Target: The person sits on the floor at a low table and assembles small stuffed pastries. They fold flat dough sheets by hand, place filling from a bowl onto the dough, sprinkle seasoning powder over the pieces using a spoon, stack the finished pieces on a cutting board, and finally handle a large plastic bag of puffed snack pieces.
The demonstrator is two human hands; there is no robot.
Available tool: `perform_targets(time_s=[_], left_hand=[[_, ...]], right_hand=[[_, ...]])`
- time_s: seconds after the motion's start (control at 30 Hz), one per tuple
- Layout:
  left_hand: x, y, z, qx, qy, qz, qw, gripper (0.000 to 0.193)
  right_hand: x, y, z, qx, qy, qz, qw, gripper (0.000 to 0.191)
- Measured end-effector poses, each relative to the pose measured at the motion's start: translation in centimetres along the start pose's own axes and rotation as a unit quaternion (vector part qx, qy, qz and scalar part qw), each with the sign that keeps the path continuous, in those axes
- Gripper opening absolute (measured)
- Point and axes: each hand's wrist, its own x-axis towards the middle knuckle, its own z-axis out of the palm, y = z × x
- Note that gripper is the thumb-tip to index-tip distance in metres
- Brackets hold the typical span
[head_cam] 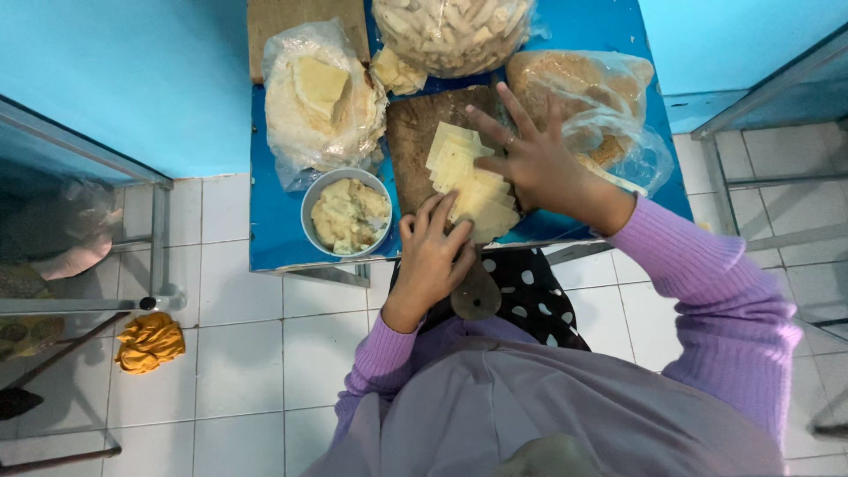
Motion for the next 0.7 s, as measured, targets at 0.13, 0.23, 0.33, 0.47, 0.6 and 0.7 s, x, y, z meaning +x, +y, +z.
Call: perform_targets(time_s=[0.13, 0.23, 0.33, 0.47, 0.6, 0.7], left_hand=[[0.0, -0.2, 0.1, 0.001, -0.002, 0.0, 1.0, 0.026], [-0.2, -0.2, 0.2, 0.0, -0.002, -0.001, 1.0, 0.027], [-0.3, -0.3, 0.3, -0.002, 0.002, 0.0, 1.0, 0.027], [-0.4, -0.3, 0.4, -0.004, 0.008, -0.001, 1.0, 0.027], [-0.4, -0.2, 0.3, -0.002, 0.01, 0.001, 1.0, 0.027], [-0.3, -0.1, 0.2, 0.001, 0.012, 0.003, 1.0, 0.027]], right_hand=[[-0.1, -0.1, 0.4, -0.057, 0.075, -0.017, 0.995, 0.062], [-0.9, -0.6, 1.0, -0.068, 0.1, -0.053, 0.991, 0.063], [-1.2, -0.7, 1.1, -0.075, 0.079, -0.058, 0.992, 0.06], [-0.8, -0.1, 0.7, -0.095, 0.068, -0.064, 0.991, 0.051], [0.1, 0.1, 0.2, 0.0, 0.102, -0.052, 0.993, 0.047], [0.4, -0.1, 0.2, -0.033, 0.104, -0.041, 0.993, 0.051]])
